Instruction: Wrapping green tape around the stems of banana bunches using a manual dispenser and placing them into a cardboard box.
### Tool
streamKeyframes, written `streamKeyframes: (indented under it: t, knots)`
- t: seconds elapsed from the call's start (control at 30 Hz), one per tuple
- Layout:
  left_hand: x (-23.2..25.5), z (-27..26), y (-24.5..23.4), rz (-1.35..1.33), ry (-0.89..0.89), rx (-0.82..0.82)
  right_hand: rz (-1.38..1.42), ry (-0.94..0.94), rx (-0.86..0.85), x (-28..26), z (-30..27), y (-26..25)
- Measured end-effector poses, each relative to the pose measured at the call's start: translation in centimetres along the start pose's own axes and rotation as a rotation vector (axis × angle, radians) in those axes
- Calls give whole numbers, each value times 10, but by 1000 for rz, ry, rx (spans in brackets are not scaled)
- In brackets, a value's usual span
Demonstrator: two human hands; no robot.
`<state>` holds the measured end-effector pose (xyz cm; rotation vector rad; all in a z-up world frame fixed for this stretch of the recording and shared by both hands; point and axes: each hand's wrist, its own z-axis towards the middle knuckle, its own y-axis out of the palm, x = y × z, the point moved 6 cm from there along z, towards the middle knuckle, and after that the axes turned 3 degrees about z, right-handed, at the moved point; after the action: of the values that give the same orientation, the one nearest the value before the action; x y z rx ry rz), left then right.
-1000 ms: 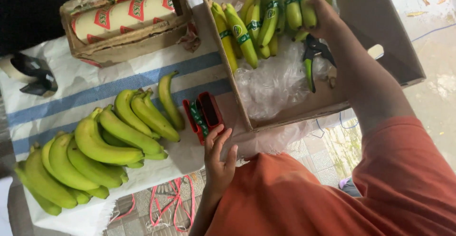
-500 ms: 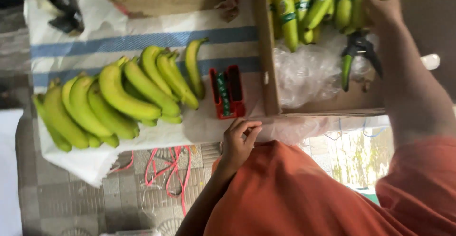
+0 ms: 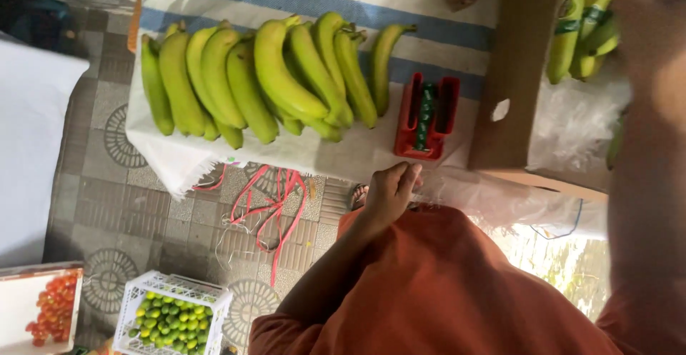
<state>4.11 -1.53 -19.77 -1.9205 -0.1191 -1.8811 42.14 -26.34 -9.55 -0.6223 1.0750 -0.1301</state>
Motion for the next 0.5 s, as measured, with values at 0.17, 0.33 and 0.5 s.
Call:
streamKeyframes:
  t: [0.17,0.33,0.5]
  knots:
    - [17,-7,-43,-24,-13,110,282,-108,-183,-177,-21,162]
    - [-8,-22,-98,-59,-76,294,70,-40,-289,-193,-53,281]
    - [-18,14,-181,198,186,645,255,-139,-428,-186,-76,352]
